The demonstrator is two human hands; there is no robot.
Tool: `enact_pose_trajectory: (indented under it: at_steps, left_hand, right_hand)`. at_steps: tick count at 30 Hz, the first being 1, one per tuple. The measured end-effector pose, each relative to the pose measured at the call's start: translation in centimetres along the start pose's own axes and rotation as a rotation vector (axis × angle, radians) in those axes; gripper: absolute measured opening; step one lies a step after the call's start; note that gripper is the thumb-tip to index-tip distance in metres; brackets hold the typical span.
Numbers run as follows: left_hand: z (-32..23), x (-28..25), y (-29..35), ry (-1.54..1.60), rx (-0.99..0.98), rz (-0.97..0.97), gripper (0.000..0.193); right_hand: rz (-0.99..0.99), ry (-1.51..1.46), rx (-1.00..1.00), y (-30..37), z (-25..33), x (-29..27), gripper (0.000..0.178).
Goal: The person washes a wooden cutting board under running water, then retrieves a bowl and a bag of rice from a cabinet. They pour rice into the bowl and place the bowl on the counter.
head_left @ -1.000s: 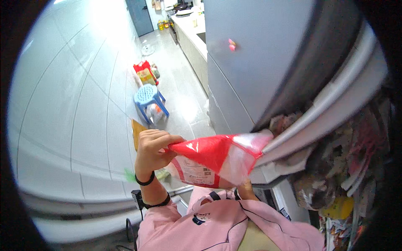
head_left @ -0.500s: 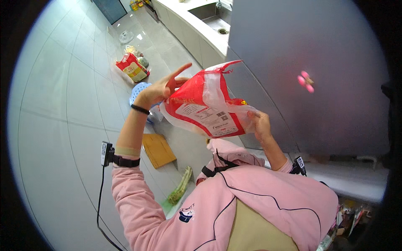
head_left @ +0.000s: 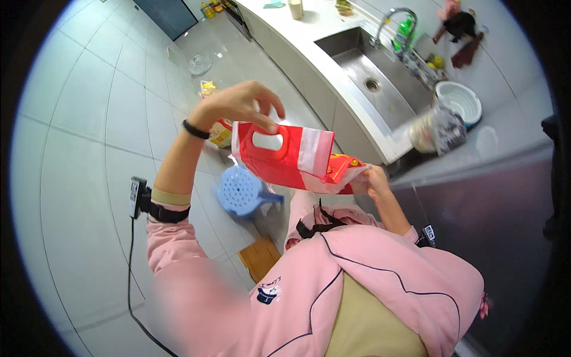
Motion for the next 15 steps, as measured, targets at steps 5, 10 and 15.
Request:
enact_pose_trajectory:
  at_steps: [5,10,15]
  left_hand:
    - [-8.4,4.3,0.1,0.093,0.534,-0.085,0.019]
    - [-10.5,2.0,-1.0,0.204,0.067,-0.296,0.021]
    - [-14.3,4.7,1.3,0.203,0.322,-0.431,0.04]
  right_hand:
    - [-0.025,-0.06,-0.012,0.9,1.7,-4.6,0.017]
    - [0.147,-0.085,-0.27,-0.3,4.4,-6.6,0.02]
    - [0.019,0.105,-0.38,-0.8,3.6,-10.9,0.028]
Point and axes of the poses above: each hand's wrist, its own y-axis away from the middle knuckle, its own x-axis out of the palm, z = x × y, the point moved 3 cm from there along -y, towards the middle knuckle, and after that the axes turned 10 degrees about -z, right-handed, at the moved point
